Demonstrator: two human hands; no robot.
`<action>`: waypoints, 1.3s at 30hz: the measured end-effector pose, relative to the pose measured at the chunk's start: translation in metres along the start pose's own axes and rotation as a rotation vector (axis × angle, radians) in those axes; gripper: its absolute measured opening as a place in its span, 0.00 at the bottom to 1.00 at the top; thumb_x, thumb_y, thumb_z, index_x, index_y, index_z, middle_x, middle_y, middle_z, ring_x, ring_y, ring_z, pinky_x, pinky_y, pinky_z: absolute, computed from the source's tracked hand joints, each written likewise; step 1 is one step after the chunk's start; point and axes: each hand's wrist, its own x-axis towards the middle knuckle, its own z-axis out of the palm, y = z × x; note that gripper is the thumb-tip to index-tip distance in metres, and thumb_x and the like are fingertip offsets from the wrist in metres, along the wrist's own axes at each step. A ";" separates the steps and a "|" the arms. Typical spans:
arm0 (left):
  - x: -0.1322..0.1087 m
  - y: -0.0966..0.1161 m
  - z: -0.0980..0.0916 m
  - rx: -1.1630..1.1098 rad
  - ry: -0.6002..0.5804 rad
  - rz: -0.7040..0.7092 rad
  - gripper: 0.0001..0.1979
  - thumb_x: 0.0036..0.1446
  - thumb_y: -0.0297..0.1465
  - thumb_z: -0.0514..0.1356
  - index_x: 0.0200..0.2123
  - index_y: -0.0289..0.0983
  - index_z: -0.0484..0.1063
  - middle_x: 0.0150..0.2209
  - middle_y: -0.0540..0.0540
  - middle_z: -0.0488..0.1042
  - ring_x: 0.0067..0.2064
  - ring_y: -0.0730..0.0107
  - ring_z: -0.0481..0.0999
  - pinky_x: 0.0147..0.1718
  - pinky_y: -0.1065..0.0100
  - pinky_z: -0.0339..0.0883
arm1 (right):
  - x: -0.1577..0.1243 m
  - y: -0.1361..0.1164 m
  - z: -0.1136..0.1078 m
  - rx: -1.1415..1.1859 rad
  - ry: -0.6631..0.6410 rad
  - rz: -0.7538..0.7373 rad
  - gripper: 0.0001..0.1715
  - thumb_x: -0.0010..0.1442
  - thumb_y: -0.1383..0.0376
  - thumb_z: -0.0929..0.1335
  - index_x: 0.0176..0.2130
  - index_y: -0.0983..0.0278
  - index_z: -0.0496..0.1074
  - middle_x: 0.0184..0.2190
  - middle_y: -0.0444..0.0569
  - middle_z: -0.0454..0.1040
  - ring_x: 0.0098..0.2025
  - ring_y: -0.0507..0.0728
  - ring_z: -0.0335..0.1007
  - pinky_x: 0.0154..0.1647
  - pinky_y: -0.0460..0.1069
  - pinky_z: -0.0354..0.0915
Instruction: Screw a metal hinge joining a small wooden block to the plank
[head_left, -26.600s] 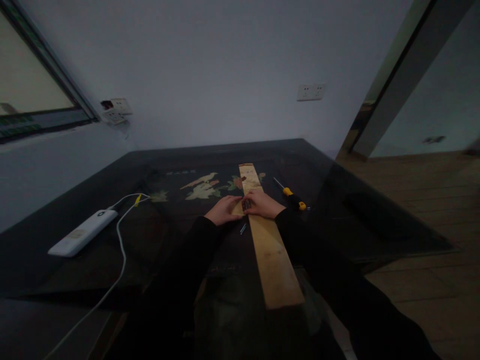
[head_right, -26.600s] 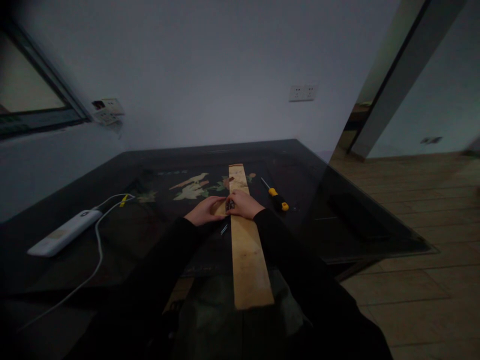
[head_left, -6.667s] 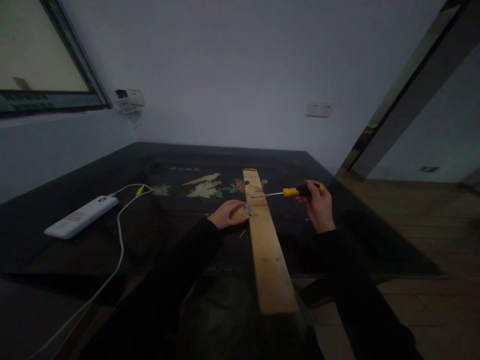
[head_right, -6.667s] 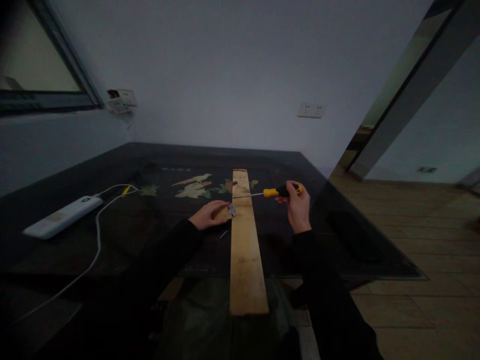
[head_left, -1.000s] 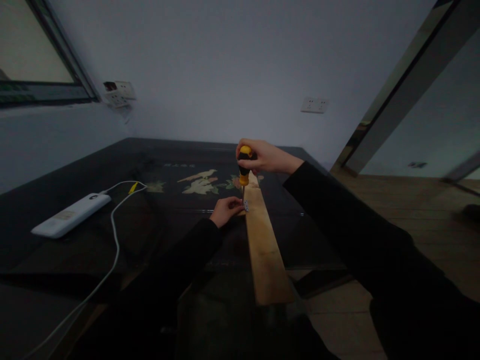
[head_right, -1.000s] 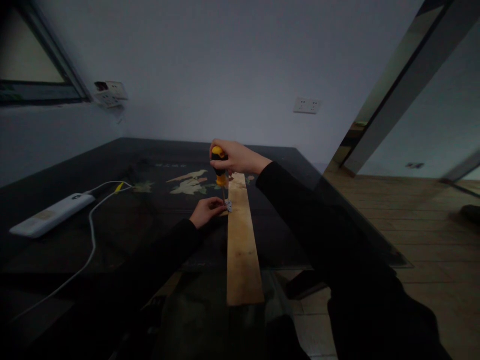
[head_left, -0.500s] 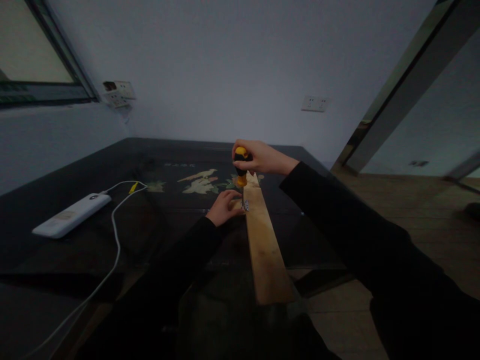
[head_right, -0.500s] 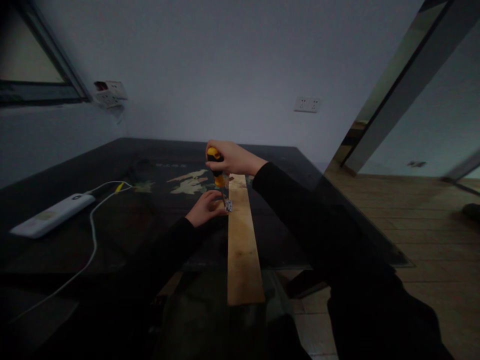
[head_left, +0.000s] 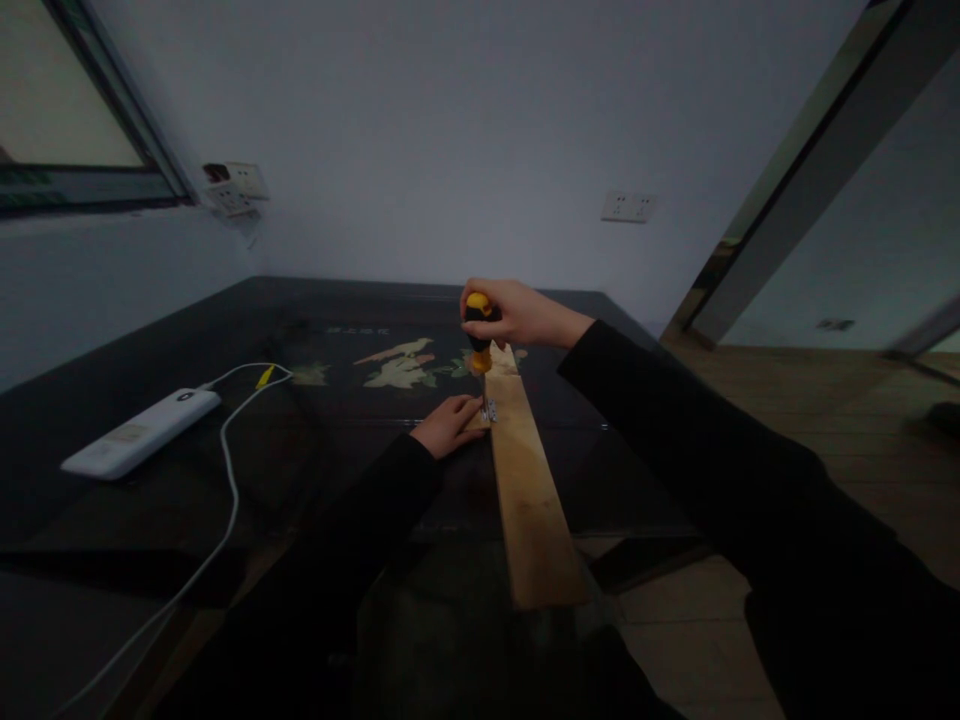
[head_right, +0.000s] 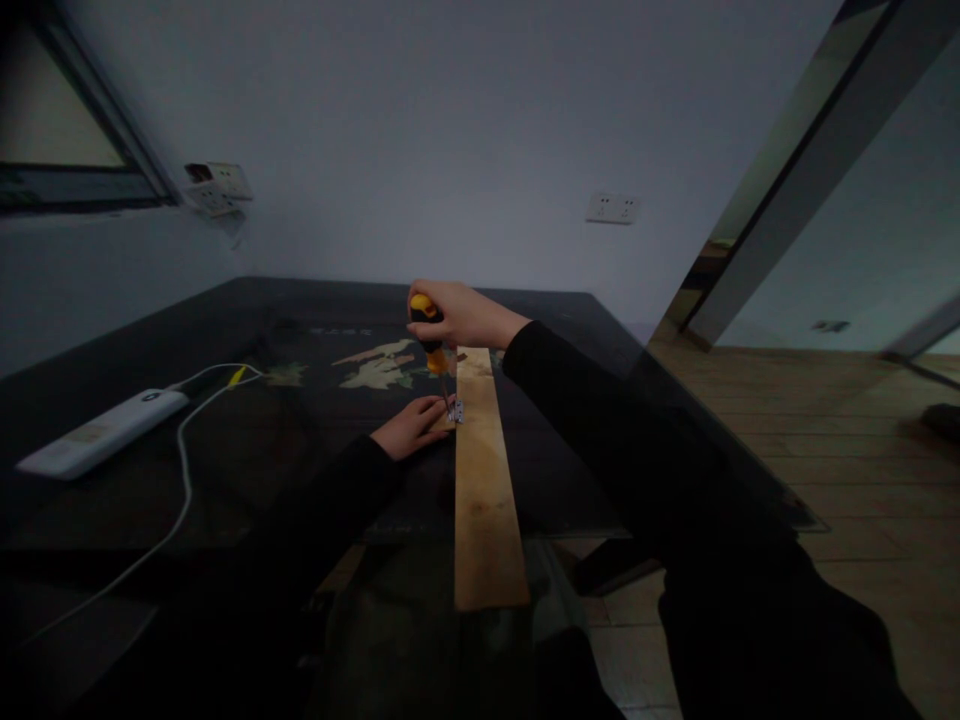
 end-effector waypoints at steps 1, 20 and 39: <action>0.000 0.000 0.001 -0.003 0.007 0.000 0.29 0.59 0.42 0.56 0.61 0.37 0.59 0.55 0.36 0.65 0.57 0.53 0.65 0.57 0.53 0.59 | 0.001 0.000 0.001 -0.004 -0.003 -0.002 0.10 0.58 0.63 0.67 0.38 0.65 0.63 0.30 0.44 0.67 0.28 0.48 0.59 0.29 0.45 0.56; 0.001 -0.008 0.008 0.032 0.011 0.035 0.26 0.61 0.41 0.53 0.60 0.38 0.59 0.57 0.36 0.63 0.58 0.54 0.63 0.58 0.51 0.57 | 0.014 -0.016 0.004 -0.129 -0.046 0.017 0.10 0.57 0.62 0.69 0.37 0.66 0.68 0.29 0.45 0.70 0.28 0.48 0.64 0.28 0.44 0.56; 0.001 -0.007 0.007 0.059 0.002 0.044 0.28 0.62 0.41 0.54 0.63 0.38 0.57 0.56 0.36 0.64 0.57 0.54 0.64 0.58 0.51 0.58 | 0.026 -0.029 0.010 -0.495 -0.079 0.051 0.21 0.56 0.53 0.69 0.39 0.69 0.73 0.35 0.55 0.74 0.37 0.58 0.70 0.35 0.49 0.59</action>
